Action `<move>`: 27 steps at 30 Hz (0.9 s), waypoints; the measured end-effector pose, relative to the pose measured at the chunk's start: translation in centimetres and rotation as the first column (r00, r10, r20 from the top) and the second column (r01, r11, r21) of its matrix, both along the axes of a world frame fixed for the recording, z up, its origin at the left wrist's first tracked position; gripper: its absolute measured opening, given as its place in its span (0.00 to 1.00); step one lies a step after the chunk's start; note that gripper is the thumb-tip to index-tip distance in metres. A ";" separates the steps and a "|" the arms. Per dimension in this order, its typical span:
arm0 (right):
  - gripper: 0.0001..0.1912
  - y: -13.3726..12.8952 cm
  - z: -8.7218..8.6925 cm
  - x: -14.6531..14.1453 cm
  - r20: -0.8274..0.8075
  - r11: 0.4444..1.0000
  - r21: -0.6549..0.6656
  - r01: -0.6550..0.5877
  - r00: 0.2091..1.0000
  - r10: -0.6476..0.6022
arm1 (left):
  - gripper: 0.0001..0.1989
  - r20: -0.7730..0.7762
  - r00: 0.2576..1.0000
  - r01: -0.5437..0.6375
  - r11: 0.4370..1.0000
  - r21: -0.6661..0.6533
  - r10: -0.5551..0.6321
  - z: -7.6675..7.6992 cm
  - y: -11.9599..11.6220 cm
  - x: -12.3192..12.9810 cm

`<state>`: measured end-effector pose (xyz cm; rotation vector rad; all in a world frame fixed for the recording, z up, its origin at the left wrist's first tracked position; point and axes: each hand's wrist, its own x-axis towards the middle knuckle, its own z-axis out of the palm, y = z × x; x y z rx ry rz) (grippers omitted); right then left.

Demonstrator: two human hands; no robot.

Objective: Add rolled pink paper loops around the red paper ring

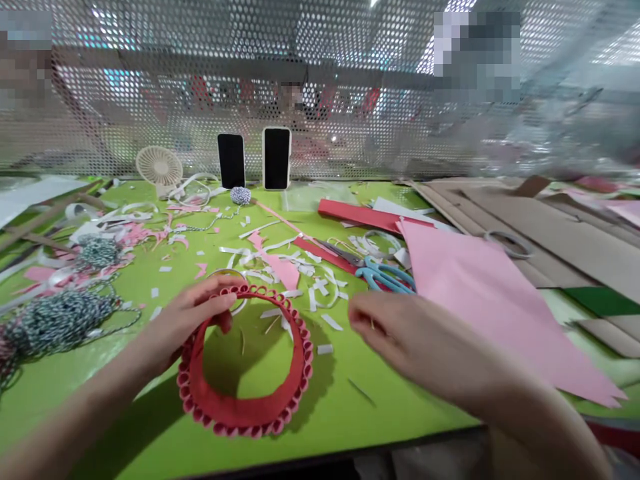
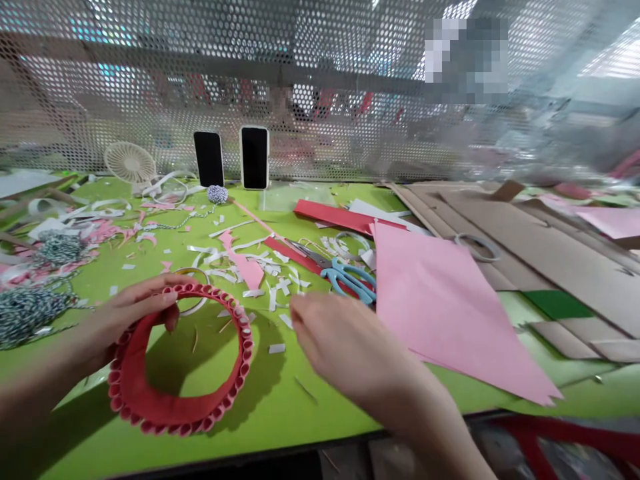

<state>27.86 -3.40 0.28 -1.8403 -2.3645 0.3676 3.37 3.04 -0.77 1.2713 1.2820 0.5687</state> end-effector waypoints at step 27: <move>0.22 0.4 -6.4 9.4 0.179 0.902 0.233 0.364 0.895 -0.408 | 0.25 0.113 0.994 0.022 0.979 -0.203 0.001 -0.1 -0.6 0.5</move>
